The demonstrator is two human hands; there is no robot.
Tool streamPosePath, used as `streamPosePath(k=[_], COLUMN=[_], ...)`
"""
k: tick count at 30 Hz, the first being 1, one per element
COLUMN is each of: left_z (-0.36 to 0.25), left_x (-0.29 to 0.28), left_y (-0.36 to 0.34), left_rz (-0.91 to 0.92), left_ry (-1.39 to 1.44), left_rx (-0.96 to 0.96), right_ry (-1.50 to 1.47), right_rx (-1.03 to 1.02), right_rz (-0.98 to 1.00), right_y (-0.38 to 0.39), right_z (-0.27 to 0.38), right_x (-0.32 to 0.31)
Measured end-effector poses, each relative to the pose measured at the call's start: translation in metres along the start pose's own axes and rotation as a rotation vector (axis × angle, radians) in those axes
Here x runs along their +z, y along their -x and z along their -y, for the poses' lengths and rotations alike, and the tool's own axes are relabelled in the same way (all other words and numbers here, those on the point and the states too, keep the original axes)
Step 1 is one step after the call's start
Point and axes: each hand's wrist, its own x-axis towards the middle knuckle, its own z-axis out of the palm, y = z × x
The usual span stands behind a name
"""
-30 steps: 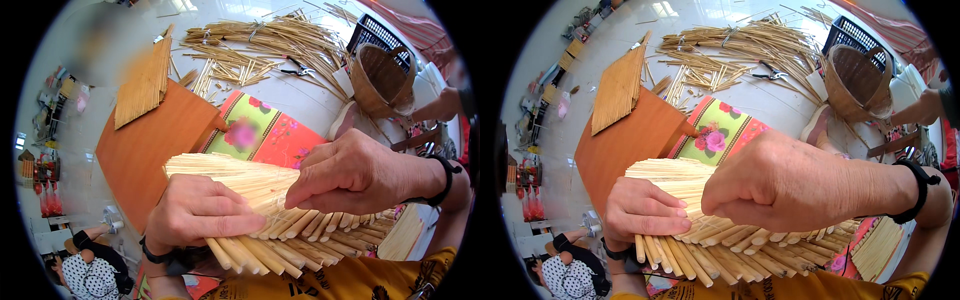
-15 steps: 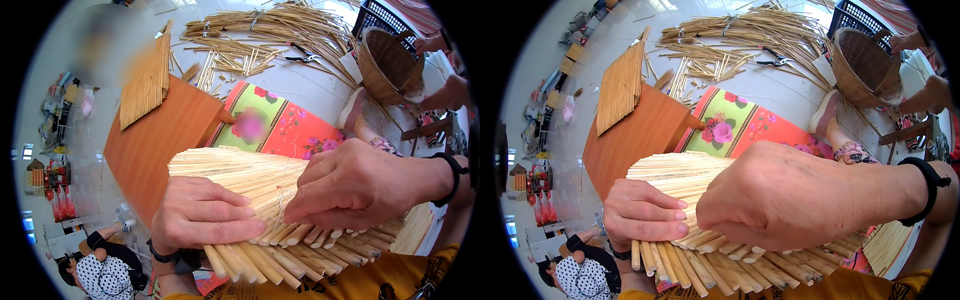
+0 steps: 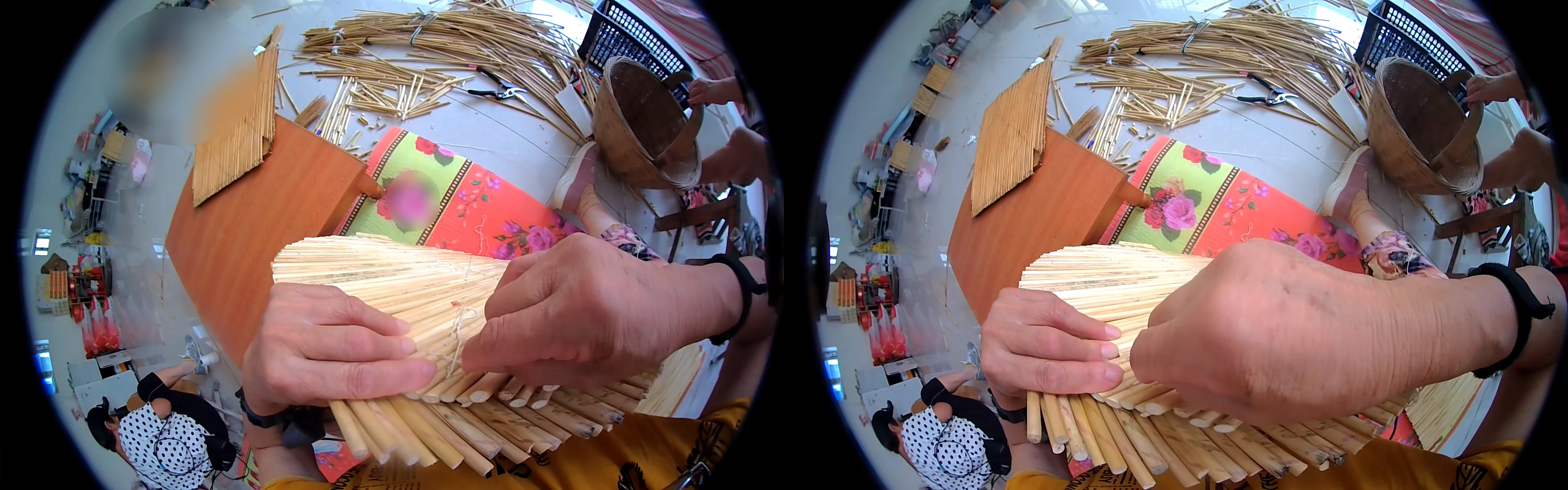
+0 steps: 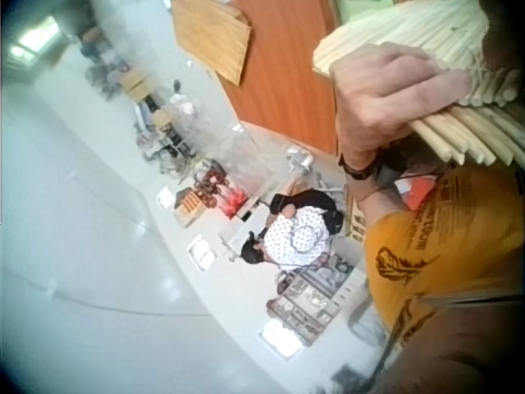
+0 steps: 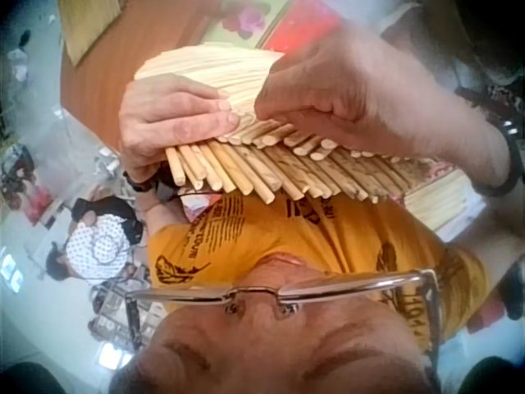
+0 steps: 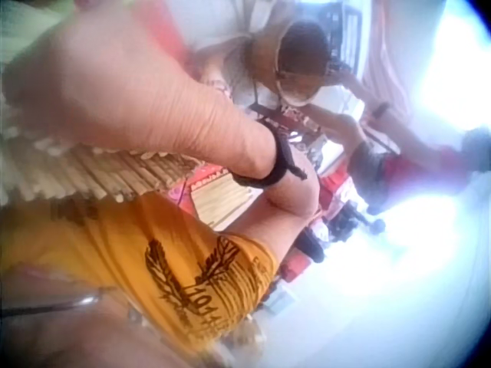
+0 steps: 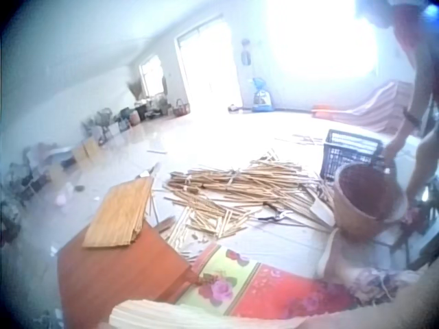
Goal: The person uses a needle and thread to sew together numerous straw sticks into a large circular mat, occasionally using scissors to trim the thread and smoothing the surface with their hands.
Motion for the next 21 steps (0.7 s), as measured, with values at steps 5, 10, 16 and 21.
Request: streamPosePath(k=[5, 10, 16, 21], left_z=[0.005, 0.017, 0.037, 0.051], left_x=[0.003, 0.007, -0.002, -0.013], left_y=[0.000, 0.002, -0.009, -0.013], left_rz=[-0.030, -0.114, -0.222, -0.157], left_ry=[0.015, 0.037, 0.075, 0.190], left_rx=[0.029, 0.034, -0.060, -0.082], right_ry=[0.089, 0.069, -0.074, -0.017], right_rx=[-0.064, -0.045, 0.116, 0.261], right_rz=[0.063, 0.073, 0.021, 0.053], right_y=[-0.006, -0.018, -0.032, -0.039], right_z=[-0.001, -0.003, -0.007, -0.011], right_x=[-0.008, -0.015, -0.036, -0.054])
